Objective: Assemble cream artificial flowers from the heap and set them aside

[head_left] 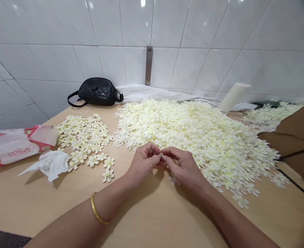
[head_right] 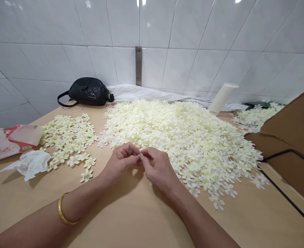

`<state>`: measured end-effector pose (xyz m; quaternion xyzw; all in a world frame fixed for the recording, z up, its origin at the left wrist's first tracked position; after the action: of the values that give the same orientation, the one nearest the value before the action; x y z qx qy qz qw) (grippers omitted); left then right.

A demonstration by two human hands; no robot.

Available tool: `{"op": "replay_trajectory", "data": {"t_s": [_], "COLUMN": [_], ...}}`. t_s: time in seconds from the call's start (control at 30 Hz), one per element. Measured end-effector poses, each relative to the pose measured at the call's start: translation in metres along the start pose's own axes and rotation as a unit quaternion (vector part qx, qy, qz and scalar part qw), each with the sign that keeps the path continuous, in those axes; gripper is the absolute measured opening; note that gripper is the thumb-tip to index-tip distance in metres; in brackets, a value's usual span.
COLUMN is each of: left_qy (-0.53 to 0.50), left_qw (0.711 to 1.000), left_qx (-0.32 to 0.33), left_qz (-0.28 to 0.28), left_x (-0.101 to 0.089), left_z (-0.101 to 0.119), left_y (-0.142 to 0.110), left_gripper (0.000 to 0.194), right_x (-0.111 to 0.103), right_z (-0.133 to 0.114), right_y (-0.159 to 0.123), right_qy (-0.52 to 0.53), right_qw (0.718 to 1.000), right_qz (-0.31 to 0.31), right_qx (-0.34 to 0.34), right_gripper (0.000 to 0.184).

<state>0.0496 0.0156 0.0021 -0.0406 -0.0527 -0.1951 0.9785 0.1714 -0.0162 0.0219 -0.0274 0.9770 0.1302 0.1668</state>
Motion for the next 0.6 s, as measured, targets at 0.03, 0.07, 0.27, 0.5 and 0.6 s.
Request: {"op": "replay_trajectory", "data": {"t_s": [0.03, 0.07, 0.27, 0.5, 0.6], "left_qy": [0.002, -0.001, -0.027, -0.013, -0.016], "left_qw": [1.0, 1.0, 0.999, 0.997, 0.996], "left_qx": [0.002, 0.001, -0.007, -0.008, -0.023], "left_qz": [-0.001, -0.001, 0.022, 0.072, 0.09], "left_x": [0.0, 0.001, -0.001, -0.005, -0.009], "left_z": [0.0, -0.001, 0.001, 0.01, 0.009], "left_y": [0.0, 0.0, 0.0, 0.001, 0.003], "left_gripper": [0.013, 0.014, 0.023, 0.02, 0.022], "right_x": [0.001, 0.002, 0.002, -0.008, -0.014], "right_z": [-0.001, -0.002, -0.004, 0.006, 0.01], "right_y": [0.0, -0.001, -0.003, 0.005, 0.009], "right_qy": [-0.02, -0.039, -0.049, 0.209, 0.314], "right_qw": [1.0, 0.999, 0.997, 0.967, 0.933], "right_qz": [0.006, 0.013, 0.063, 0.091, 0.115], "right_qx": [-0.007, -0.015, -0.011, 0.112, 0.131], "right_gripper": [0.018, 0.019, 0.021, 0.016, 0.017]}}
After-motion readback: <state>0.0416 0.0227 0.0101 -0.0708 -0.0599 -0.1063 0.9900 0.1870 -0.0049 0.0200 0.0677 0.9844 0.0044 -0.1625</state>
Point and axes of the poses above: each hand's wrist, its own y-axis towards the middle knuckle, its own x-axis out of the palm, z = x × y, the point moved 2 cm from there along y, towards the middle knuckle, and after that the axes turned 12 degrees about y, right-handed, at the moved point
